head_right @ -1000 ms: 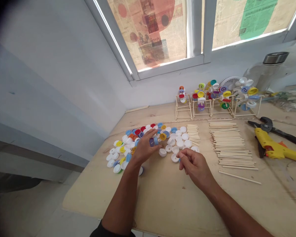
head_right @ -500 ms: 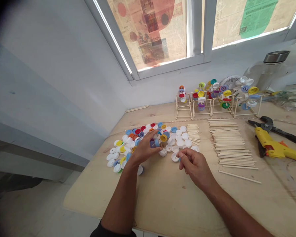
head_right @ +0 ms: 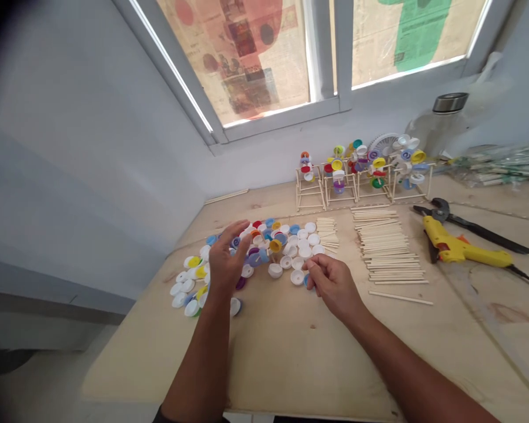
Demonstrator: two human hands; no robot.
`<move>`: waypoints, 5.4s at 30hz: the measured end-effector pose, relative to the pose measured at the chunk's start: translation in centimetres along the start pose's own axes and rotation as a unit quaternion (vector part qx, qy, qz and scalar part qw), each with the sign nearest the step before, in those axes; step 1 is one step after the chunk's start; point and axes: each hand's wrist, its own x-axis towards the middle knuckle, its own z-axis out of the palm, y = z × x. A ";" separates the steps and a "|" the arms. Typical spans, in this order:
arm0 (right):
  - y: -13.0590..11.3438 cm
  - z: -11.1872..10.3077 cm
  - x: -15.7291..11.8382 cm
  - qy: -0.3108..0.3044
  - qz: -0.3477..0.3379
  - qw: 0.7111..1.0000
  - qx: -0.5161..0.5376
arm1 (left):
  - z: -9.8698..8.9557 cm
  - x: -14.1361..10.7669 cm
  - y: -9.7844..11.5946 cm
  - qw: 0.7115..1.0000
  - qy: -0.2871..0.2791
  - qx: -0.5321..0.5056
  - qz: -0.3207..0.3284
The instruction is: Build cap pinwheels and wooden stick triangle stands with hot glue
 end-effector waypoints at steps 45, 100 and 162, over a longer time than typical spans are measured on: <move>-0.2 -4.9 2.5 0.289 -0.115 0.932 0.186 | 9.4 -6.5 4.2 0.927 -0.222 0.183 0.241; 3.0 -4.4 3.1 0.253 -0.143 0.954 -0.070 | 9.6 -6.8 3.9 0.937 -0.182 0.165 0.250; 2.0 -8.6 0.9 0.254 -0.160 0.894 -0.333 | 9.8 -6.6 3.3 0.946 -0.134 0.138 0.262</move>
